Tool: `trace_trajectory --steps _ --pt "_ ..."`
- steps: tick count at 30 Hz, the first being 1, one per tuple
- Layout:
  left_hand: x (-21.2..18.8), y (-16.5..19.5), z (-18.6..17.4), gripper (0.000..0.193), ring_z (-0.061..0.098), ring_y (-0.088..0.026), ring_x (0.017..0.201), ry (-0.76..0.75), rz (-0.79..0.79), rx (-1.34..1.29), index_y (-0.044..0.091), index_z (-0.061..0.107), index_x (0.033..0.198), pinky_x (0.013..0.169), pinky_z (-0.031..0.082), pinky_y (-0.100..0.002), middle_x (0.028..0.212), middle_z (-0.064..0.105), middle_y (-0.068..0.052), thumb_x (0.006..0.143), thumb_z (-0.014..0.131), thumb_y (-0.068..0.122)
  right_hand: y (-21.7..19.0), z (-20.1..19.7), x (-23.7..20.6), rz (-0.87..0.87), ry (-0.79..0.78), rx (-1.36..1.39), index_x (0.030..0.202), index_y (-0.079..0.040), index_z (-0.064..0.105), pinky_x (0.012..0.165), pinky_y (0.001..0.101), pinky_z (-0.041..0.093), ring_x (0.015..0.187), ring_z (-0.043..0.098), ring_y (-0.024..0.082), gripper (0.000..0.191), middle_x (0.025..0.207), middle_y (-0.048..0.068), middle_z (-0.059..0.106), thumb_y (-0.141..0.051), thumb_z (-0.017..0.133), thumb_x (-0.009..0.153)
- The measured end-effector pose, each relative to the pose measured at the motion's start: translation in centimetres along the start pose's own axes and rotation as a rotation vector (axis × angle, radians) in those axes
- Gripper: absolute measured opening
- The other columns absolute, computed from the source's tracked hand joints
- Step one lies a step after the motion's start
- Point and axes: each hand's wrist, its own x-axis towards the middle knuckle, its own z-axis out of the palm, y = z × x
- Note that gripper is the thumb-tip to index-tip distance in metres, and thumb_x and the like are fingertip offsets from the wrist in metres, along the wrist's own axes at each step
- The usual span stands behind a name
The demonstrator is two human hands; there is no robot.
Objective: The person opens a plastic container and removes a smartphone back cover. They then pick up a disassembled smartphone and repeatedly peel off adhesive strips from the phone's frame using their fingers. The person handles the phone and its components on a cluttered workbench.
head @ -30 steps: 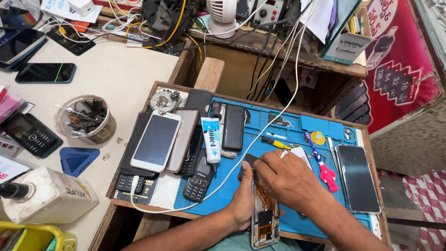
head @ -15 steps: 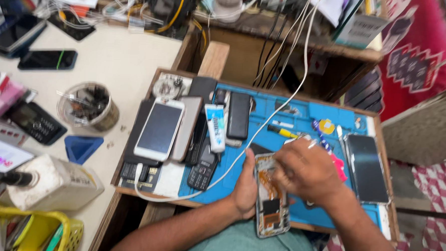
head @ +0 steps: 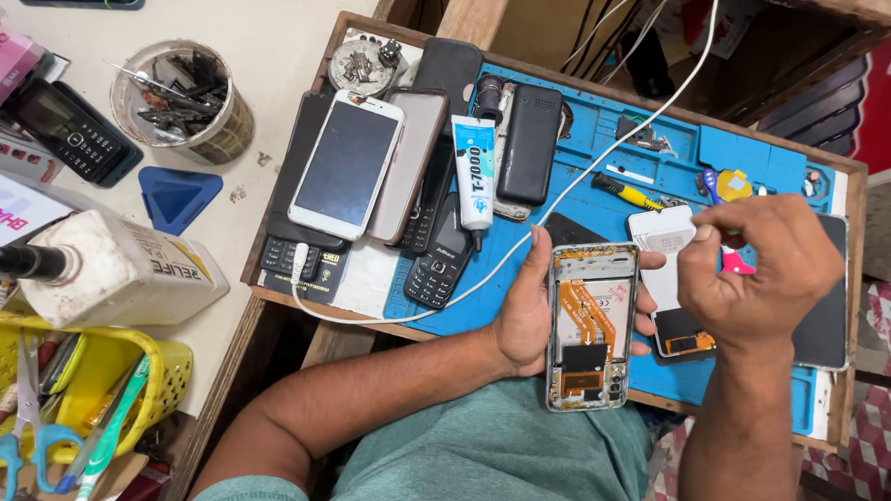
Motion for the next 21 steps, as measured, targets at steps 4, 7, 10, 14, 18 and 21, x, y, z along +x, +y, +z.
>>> trace_trajectory --steps 4,7,10,14,18,21 --pt "-0.2 0.0 -0.2 0.11 0.068 -0.027 0.111 -0.001 0.006 0.01 -0.005 0.041 0.156 0.102 0.058 -0.049 0.117 0.066 -0.016 0.103 0.024 0.089 -0.4 0.6 -0.9 0.039 0.07 -0.032 0.093 0.001 0.07 0.067 0.0306 0.048 0.076 0.065 0.023 0.014 0.085 0.012 0.066 -0.007 0.079 0.101" --pt "-0.1 -0.2 -0.6 0.106 0.067 -0.026 0.112 0.016 0.021 0.013 -0.002 0.044 0.156 0.103 0.058 -0.049 0.118 0.066 -0.016 0.104 0.023 0.088 -1.3 1.0 -1.6 0.132 0.061 0.029 0.101 -0.001 0.073 0.071 0.0283 0.052 0.082 0.067 0.021 0.004 0.094 0.011 0.069 -0.005 0.076 0.102" --pt "0.0 -0.6 -1.0 0.103 0.066 -0.025 0.114 0.086 0.015 0.07 0.003 0.05 0.151 0.1 0.057 -0.046 0.123 0.066 -0.014 0.102 0.021 0.088 -2.7 1.3 -1.9 0.073 0.002 0.065 0.105 -0.005 0.076 0.074 0.0273 0.053 0.086 0.07 0.019 0.008 0.099 0.01 0.071 -0.006 0.08 0.099" --pt "-0.1 -0.9 -1.4 0.092 0.064 -0.024 0.119 0.195 0.027 0.208 0.005 0.054 0.142 0.103 0.055 -0.043 0.126 0.065 -0.012 0.106 0.021 0.083 -4.6 1.7 -1.2 -0.106 -0.152 0.053 0.107 -0.009 0.077 0.074 0.029 0.054 0.087 0.068 0.019 0.019 0.098 0.005 0.071 -0.005 0.084 0.089" --pt "-0.1 -0.9 -1.7 0.084 0.063 -0.021 0.122 0.262 0.033 0.208 0.006 0.05 0.14 0.106 0.053 -0.04 0.121 0.063 -0.008 0.106 0.021 0.077 -5.8 2.0 0.6 -0.193 -0.251 -0.004 0.099 -0.01 0.078 0.069 0.0334 0.052 0.082 0.066 0.02 0.02 0.096 0.004 0.071 -0.006 0.087 0.081" --pt "-0.1 -0.8 -1.7 0.091 0.065 -0.022 0.114 0.238 -0.014 0.285 0.006 0.048 0.141 0.097 0.057 -0.04 0.12 0.062 -0.011 0.102 0.018 0.082 -6.3 1.7 1.8 -0.249 -0.296 -0.02 0.097 -0.011 0.077 0.068 0.0333 0.051 0.083 0.066 0.019 0.019 0.097 0.002 0.071 -0.009 0.086 0.081"
